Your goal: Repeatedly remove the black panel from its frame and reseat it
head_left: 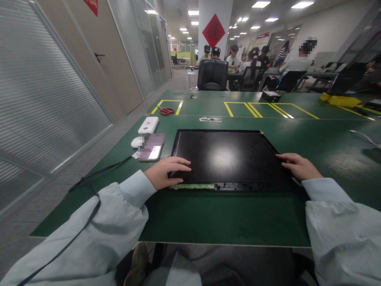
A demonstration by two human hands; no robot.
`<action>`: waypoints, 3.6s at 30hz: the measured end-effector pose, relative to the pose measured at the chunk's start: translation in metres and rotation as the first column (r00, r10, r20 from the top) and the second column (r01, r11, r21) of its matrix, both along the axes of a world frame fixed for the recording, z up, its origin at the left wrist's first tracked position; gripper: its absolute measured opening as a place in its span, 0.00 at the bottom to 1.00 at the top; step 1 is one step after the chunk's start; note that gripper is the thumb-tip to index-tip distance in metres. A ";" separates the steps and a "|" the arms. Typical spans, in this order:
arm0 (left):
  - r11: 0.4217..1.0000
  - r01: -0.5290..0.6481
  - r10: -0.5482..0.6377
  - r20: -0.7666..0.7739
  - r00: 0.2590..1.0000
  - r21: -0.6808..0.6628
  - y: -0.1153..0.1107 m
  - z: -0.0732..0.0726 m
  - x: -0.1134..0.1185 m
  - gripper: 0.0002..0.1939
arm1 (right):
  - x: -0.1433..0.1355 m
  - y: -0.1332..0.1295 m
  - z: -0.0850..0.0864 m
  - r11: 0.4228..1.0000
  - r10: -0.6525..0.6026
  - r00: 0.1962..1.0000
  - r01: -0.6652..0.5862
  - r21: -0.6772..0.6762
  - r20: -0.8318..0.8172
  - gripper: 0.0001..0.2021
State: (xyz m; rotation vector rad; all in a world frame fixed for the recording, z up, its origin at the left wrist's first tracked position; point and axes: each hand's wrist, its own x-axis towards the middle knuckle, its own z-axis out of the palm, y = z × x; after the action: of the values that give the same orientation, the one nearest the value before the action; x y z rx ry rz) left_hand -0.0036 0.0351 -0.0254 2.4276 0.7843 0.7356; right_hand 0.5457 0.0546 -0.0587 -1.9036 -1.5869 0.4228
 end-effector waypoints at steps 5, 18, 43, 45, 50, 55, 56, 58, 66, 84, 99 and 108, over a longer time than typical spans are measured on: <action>1.000 0.007 -0.007 -0.004 1.000 -0.007 0.001 -0.002 0.000 0.18 | 0.001 0.000 -0.002 1.000 -0.005 1.000 0.005 0.019 -0.021 0.15; 0.991 -0.082 0.092 -0.094 0.991 0.106 0.007 -0.011 -0.006 0.22 | 0.000 0.000 -0.001 1.000 0.028 0.999 -0.028 -0.002 0.042 0.17; 0.961 -0.271 0.277 -0.205 0.939 0.059 0.009 -0.020 -0.010 0.38 | 0.010 0.009 -0.006 0.998 0.044 0.998 -0.042 -0.043 0.037 0.20; 0.964 -0.259 0.267 -0.205 0.942 0.065 0.009 -0.019 -0.010 0.37 | 0.011 0.008 -0.004 0.998 0.032 0.999 -0.032 -0.054 -0.005 0.20; 0.971 -0.220 0.234 -0.182 0.955 0.092 0.007 -0.015 -0.007 0.35 | 0.007 0.005 0.004 0.995 0.024 0.998 -0.030 -0.093 -0.058 0.20; 0.978 -0.182 0.198 -0.176 0.964 0.105 0.007 -0.013 -0.006 0.31 | 0.004 0.003 0.009 0.994 0.055 0.997 -0.059 -0.087 -0.049 0.19; 0.978 -0.177 0.194 -0.175 0.965 0.106 0.007 -0.013 -0.006 0.30 | 0.004 0.003 0.009 0.995 0.056 0.997 -0.060 -0.085 -0.047 0.19; 0.980 -0.170 0.186 -0.173 0.967 0.105 0.008 -0.013 -0.006 0.30 | 0.005 0.003 0.009 0.995 0.059 0.997 -0.063 -0.081 -0.045 0.20; 0.978 -0.197 0.206 -0.166 0.964 0.069 0.007 -0.015 -0.006 0.31 | 0.001 0.003 0.003 1.000 0.006 0.999 -0.007 -0.025 -0.044 0.18; 0.867 -0.495 0.484 -0.141 0.863 -0.054 0.020 -0.027 -0.010 0.40 | -0.002 0.002 -0.003 1.000 -0.013 0.999 0.014 0.021 -0.036 0.17; 0.714 -0.301 0.623 0.379 0.684 -0.632 0.009 -0.007 0.010 0.40 | -0.007 0.001 -0.001 0.997 -0.037 0.998 0.041 0.069 -0.049 0.17; 0.477 -0.220 0.840 0.367 0.400 -0.851 0.004 0.009 0.026 0.27 | -0.013 0.000 0.001 0.997 -0.058 0.997 0.061 0.053 -0.054 0.17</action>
State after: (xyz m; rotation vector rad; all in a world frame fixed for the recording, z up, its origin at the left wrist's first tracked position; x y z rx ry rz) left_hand 0.0226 0.0387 -0.0162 0.8648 1.2561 1.3160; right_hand 0.5323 0.0545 -0.0580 -1.8786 -1.4896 0.3968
